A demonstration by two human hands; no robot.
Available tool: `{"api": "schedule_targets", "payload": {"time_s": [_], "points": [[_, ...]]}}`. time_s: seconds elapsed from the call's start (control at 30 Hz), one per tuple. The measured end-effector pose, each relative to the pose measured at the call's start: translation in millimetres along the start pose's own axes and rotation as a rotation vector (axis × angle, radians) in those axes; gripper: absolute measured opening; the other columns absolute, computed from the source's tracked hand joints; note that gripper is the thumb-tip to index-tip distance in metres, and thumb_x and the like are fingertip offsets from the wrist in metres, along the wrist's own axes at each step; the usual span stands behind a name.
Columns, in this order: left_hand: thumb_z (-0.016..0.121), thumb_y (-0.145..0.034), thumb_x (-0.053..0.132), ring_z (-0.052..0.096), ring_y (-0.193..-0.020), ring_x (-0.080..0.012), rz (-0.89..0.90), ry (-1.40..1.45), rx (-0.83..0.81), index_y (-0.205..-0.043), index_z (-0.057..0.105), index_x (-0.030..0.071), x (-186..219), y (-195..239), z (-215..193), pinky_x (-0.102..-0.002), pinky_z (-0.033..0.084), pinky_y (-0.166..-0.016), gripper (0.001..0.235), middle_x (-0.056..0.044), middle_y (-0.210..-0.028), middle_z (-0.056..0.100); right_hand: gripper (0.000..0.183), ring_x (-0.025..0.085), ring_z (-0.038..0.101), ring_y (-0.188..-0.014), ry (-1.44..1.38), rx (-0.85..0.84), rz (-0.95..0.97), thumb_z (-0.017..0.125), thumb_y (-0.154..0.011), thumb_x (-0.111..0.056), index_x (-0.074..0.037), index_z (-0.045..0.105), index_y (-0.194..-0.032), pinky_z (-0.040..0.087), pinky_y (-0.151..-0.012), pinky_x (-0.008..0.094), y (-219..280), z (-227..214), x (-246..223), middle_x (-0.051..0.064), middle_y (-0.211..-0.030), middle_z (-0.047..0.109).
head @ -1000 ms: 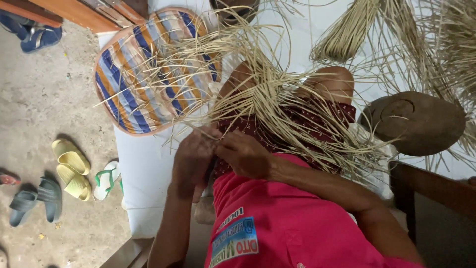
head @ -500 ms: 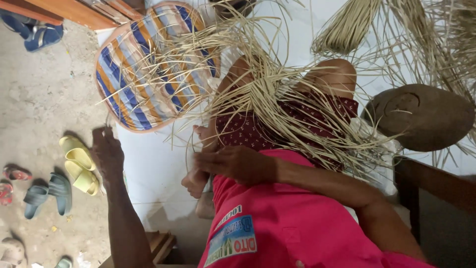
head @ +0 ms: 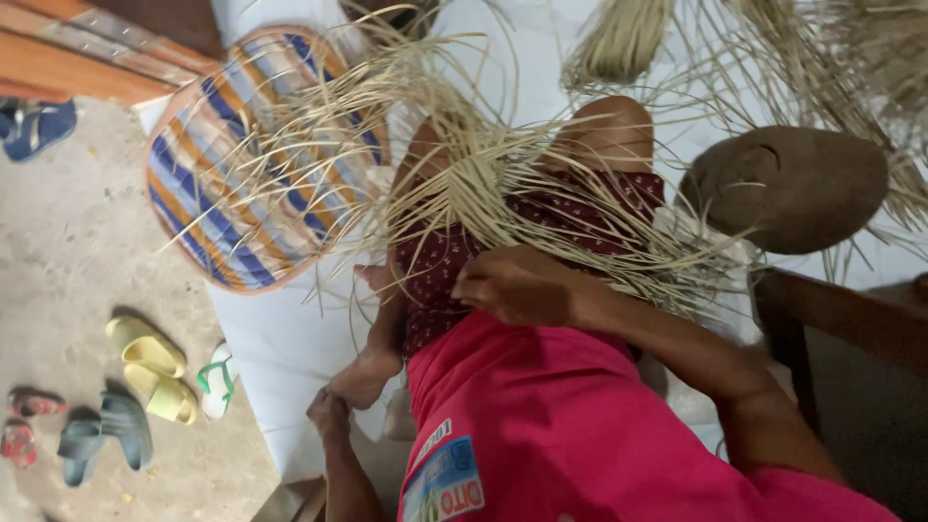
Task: The person sits on the floor and weaves dried straw fibers by hand. They repeatedly pull, align, and interlace strands to form a woven mat or bundle, occasionally adjusting the position of the material on their lap.
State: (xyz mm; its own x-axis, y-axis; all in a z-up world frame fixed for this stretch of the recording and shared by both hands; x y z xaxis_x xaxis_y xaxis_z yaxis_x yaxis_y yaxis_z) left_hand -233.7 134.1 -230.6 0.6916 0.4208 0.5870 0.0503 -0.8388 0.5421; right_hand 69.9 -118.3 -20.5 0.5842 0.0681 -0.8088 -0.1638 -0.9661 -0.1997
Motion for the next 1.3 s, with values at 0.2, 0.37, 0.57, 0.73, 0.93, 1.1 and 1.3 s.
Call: {"api": "schedule_targets", "payload": {"time_s": [0.2,0.37,0.57,0.73,0.93,1.1,1.3], "points": [[0.036,-0.079,0.074,0.029,-0.136,-0.0334,-0.649,0.285,-0.140,-0.149,0.020,0.010,50.1,34.1,173.7,-0.050,0.011,-0.116,0.096,-0.012,-0.148,0.033,0.017,0.025,0.061,-0.071,0.179,-0.070,-0.096,0.055,-0.093,-0.019,-0.008,0.067,-0.098,0.048,-0.061,0.036,-9.1,-35.4,-27.1,0.007,-0.091,0.063],[0.021,-0.088,0.067,0.048,-0.124,-0.0339,-0.639,0.275,0.040,-0.137,0.043,0.002,95.9,86.3,138.9,-0.046,0.029,-0.111,0.084,-0.016,-0.132,0.052,0.008,0.018,0.063,-0.072,-0.098,0.368,0.202,0.063,-0.090,-0.007,-0.001,0.064,-0.095,0.057,-0.061,0.026,19.7,-172.5,22.5,0.010,-0.086,0.066],[0.065,-0.088,0.031,0.059,-0.070,-0.0276,-0.404,-0.846,-0.390,-0.090,0.070,-0.004,-7.1,-21.9,-46.8,-0.035,0.052,-0.056,0.035,-0.015,-0.081,0.067,0.017,0.009,0.062,-0.074,-0.005,0.983,0.672,0.064,-0.088,0.004,-0.010,0.065,-0.078,0.056,-0.062,0.024,120.0,-228.8,239.8,0.000,-0.076,0.064],[0.067,-0.088,0.023,0.057,-0.049,-0.0283,-0.325,-0.897,-0.259,-0.075,0.066,-0.010,26.5,-29.5,-54.2,-0.035,0.050,-0.046,0.036,-0.019,-0.063,0.063,0.023,0.005,0.057,-0.063,0.053,0.881,1.029,0.068,-0.082,-0.004,-0.015,0.062,-0.064,0.052,-0.059,0.024,136.2,-183.4,321.2,-0.004,-0.066,0.061],[0.062,-0.091,0.038,0.065,-0.062,-0.0231,-0.178,-0.965,-0.146,-0.084,0.078,-0.002,68.5,-21.6,-73.0,-0.032,0.050,-0.069,0.044,-0.013,-0.074,0.074,0.014,0.010,0.057,-0.059,0.229,0.862,1.026,0.062,-0.081,-0.003,-0.015,0.061,-0.073,0.050,-0.050,0.026,124.2,-173.6,336.1,0.000,-0.067,0.061],[0.055,-0.093,0.042,0.066,-0.073,-0.0226,0.005,-0.989,-0.137,-0.090,0.078,0.001,113.4,17.3,-64.1,-0.036,0.045,-0.085,0.047,-0.010,-0.081,0.075,0.009,0.022,0.054,-0.059,0.457,0.728,1.178,0.061,-0.076,-0.017,-0.010,0.057,-0.079,0.045,-0.057,0.042,108.5,-174.3,327.6,0.004,-0.064,0.056],[0.052,-0.093,0.041,0.065,-0.093,-0.0275,0.127,-0.923,-0.167,-0.093,0.077,0.003,150.0,45.1,-53.0,-0.041,0.040,-0.094,0.045,-0.012,-0.088,0.075,0.010,0.013,0.058,-0.050,0.464,0.830,1.178,0.073,-0.078,-0.009,-0.014,0.065,-0.075,0.049,-0.043,0.026,129.1,-166.7,352.2,0.001,-0.062,0.063]]}}
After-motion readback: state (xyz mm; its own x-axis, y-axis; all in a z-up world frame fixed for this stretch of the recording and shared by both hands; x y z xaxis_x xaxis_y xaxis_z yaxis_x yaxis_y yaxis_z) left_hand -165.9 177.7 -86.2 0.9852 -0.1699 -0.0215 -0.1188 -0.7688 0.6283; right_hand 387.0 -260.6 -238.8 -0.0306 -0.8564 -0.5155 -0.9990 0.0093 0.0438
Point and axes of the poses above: each hand's wrist, its own y-axis away from the middle knuckle, its own z-axis out of the palm, x = y × z, the point moved 7 cm from there along -y, towards the middle knuckle
